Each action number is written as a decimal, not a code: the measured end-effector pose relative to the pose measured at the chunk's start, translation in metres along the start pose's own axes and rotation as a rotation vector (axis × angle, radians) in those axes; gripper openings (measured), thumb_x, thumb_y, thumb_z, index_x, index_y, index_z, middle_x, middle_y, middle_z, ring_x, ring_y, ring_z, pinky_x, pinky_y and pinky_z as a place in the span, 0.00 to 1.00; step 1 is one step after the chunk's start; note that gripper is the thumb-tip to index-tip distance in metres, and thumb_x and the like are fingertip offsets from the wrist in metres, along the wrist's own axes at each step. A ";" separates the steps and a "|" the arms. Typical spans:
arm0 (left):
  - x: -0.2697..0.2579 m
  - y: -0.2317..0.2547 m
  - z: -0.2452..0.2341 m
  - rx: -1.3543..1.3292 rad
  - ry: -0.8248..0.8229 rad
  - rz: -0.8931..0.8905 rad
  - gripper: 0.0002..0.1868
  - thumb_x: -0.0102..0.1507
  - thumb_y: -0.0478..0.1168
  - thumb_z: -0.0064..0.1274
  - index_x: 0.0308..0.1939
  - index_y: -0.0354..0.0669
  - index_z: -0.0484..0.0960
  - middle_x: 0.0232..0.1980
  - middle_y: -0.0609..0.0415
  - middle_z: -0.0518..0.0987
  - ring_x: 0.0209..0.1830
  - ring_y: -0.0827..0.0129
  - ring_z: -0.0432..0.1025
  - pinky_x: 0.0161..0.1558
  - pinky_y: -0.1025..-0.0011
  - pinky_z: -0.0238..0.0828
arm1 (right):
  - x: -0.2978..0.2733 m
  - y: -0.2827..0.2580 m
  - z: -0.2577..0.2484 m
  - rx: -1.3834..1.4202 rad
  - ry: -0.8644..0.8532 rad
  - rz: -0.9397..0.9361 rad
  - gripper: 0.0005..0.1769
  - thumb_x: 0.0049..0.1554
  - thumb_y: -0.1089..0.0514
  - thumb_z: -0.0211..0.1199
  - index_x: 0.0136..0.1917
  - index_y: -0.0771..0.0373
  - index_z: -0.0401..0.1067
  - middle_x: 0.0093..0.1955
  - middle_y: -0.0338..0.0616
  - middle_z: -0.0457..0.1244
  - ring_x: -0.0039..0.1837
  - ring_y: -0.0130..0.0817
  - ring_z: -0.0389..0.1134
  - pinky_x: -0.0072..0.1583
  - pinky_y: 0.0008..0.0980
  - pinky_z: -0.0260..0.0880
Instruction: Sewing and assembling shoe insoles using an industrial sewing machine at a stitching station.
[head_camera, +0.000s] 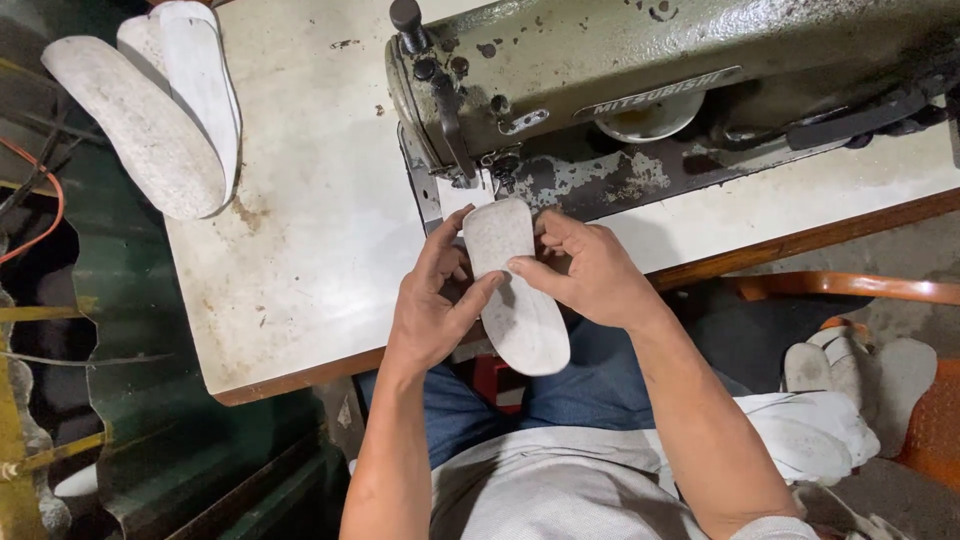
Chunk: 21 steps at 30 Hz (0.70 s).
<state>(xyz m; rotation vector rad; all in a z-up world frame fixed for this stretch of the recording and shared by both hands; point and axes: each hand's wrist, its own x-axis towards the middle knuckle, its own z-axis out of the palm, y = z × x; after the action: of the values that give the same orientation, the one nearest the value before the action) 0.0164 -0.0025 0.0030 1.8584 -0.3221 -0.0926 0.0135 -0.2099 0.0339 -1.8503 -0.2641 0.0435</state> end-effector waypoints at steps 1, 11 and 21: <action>-0.001 -0.001 0.000 -0.001 0.000 -0.001 0.36 0.62 0.37 0.63 0.73 0.39 0.67 0.31 0.47 0.82 0.32 0.63 0.72 0.36 0.64 0.76 | 0.001 -0.001 0.000 0.000 -0.001 0.001 0.16 0.61 0.56 0.68 0.42 0.70 0.67 0.29 0.61 0.62 0.37 0.45 0.65 0.44 0.49 0.71; -0.006 0.010 0.001 0.125 -0.011 0.090 0.35 0.59 0.36 0.65 0.69 0.34 0.70 0.32 0.46 0.82 0.32 0.58 0.74 0.37 0.61 0.76 | 0.005 -0.005 0.006 -0.048 0.107 -0.041 0.20 0.61 0.53 0.69 0.40 0.70 0.66 0.26 0.60 0.59 0.34 0.44 0.67 0.43 0.44 0.72; -0.017 -0.002 0.007 0.452 0.157 0.271 0.37 0.59 0.29 0.63 0.72 0.37 0.68 0.41 0.53 0.80 0.42 0.63 0.72 0.50 0.63 0.69 | -0.005 0.023 0.015 -0.162 0.101 -0.037 0.39 0.56 0.62 0.71 0.76 0.64 0.57 0.53 0.59 0.69 0.51 0.53 0.74 0.39 0.46 0.77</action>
<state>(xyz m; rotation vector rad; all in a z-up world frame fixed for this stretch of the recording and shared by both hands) -0.0009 -0.0044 -0.0025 2.2308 -0.5130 0.3351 0.0103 -0.2034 0.0068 -2.0016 -0.2374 -0.0991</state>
